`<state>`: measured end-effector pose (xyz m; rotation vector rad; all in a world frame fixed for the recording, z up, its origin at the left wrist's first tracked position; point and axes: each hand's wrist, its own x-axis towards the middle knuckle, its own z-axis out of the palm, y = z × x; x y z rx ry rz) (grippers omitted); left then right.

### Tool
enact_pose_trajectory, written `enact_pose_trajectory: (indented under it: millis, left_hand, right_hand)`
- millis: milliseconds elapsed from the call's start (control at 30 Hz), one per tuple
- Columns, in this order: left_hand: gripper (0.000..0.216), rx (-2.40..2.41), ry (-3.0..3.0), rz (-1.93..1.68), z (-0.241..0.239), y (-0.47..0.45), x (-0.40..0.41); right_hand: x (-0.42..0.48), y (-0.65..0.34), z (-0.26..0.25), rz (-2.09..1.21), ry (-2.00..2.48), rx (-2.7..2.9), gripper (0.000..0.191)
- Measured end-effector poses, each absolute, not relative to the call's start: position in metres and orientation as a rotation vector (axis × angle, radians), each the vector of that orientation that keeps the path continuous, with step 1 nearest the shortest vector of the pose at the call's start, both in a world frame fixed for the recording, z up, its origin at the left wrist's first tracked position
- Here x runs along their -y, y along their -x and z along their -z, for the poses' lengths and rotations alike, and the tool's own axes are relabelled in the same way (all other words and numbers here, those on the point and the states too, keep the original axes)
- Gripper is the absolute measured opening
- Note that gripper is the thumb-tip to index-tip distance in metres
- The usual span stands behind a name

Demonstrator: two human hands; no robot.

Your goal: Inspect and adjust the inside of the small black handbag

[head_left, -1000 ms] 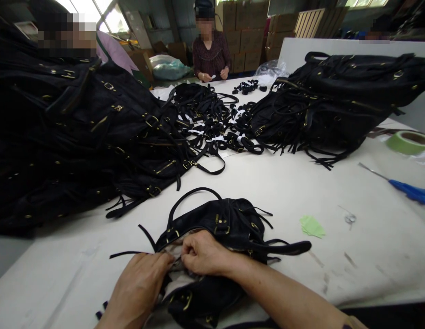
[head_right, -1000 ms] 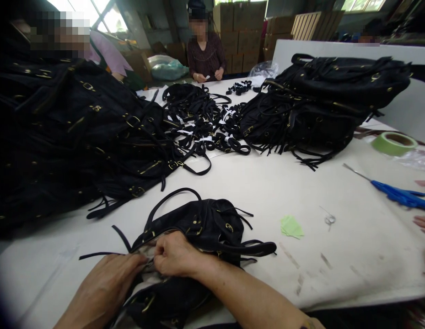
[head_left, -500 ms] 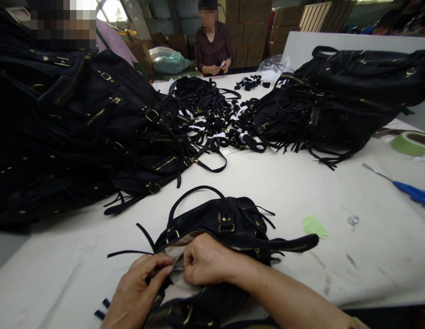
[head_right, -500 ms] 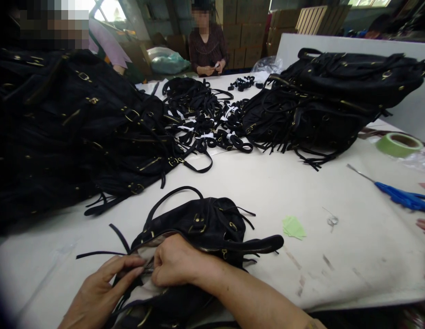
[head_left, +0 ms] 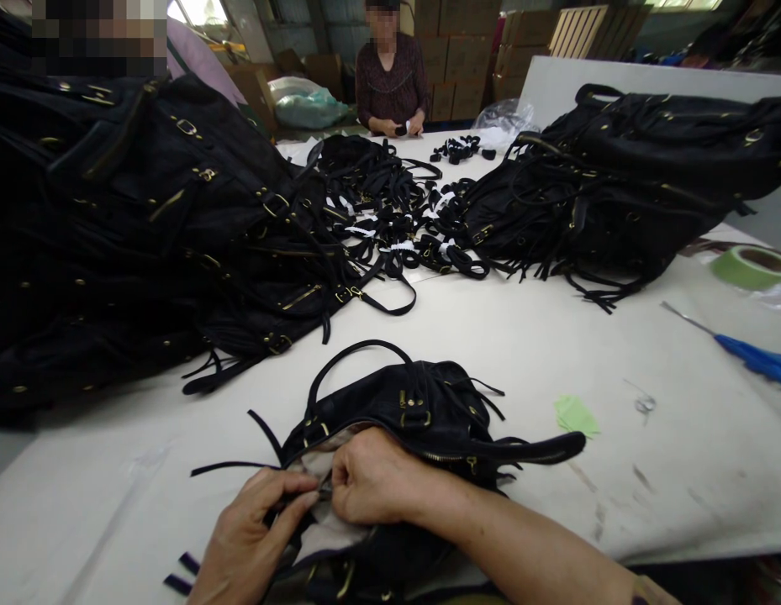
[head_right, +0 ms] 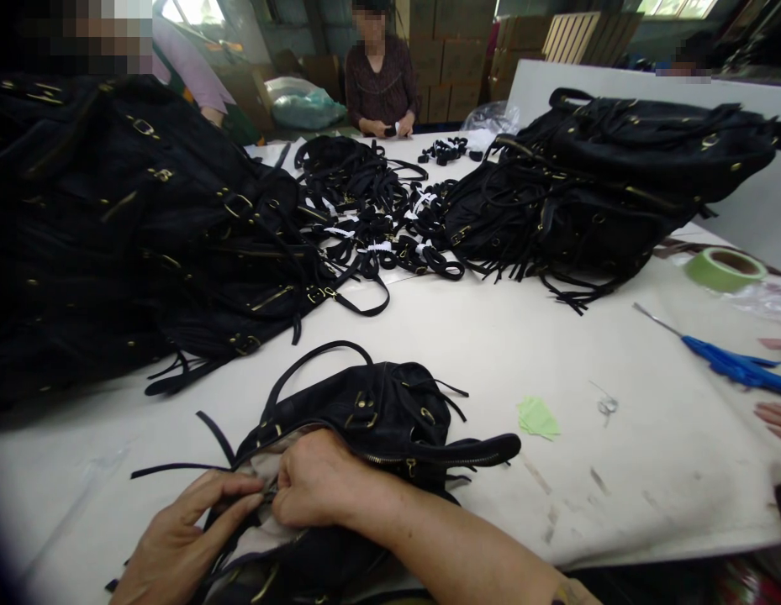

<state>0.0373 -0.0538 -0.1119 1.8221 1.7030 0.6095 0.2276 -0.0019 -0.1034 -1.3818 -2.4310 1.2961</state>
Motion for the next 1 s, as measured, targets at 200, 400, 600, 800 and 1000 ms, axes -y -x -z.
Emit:
enact_pose_trajectory:
  millis: [200,400,600,800,1000]
  left_hand:
    - [0.02,-1.665,-1.905,-0.676,0.113,-0.038,0.054]
    - [0.021,-1.624,-1.92,-0.686,0.112,-0.037,0.056]
    - [0.015,-1.561,-2.026,-0.734,0.114,-0.037,0.056]
    - [0.013,-1.57,-2.13,-0.776,0.124,-0.04,0.05]
    - [0.003,-1.843,-2.088,-0.448,0.125,-0.041,0.055]
  right_hand:
    - [0.003,-0.228,0.1,-1.284,1.398,2.458,0.014]
    - [0.004,-0.227,0.102,-1.238,1.381,2.461,0.012]
    - [0.005,-0.224,0.109,-1.193,1.353,2.49,0.017]
    - [0.005,-0.219,0.11,-0.999,1.321,2.595,0.025]
    - [0.012,-0.21,0.122,-1.125,1.491,2.491,0.013]
